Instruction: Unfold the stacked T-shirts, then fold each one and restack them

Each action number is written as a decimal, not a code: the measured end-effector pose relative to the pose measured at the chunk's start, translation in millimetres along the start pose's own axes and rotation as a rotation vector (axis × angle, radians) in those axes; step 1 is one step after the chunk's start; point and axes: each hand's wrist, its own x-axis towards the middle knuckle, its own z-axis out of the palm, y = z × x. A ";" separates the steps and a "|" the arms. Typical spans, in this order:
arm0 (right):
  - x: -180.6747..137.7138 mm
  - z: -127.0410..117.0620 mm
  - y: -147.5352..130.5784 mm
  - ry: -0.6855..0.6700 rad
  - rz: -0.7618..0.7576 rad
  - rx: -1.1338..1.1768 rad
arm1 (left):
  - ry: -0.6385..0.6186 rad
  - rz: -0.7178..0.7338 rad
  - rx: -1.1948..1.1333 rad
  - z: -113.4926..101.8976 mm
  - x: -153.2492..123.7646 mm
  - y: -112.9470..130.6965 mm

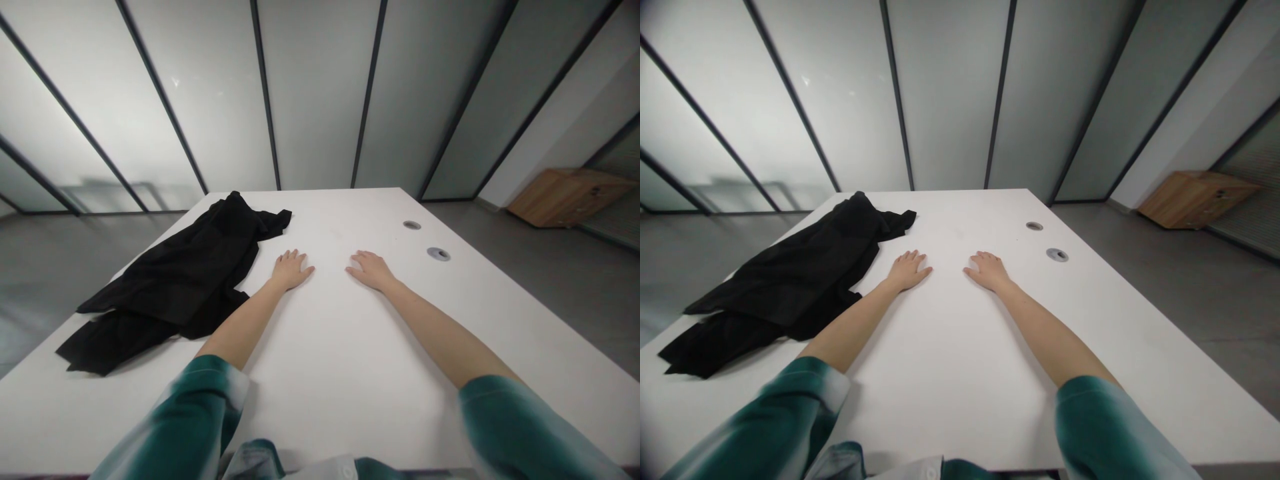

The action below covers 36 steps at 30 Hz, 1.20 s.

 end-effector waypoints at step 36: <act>1.2 -4.6 0.8 0.161 -0.016 0.074 | -0.048 -0.298 -0.087 -56.8 39.3 -25.4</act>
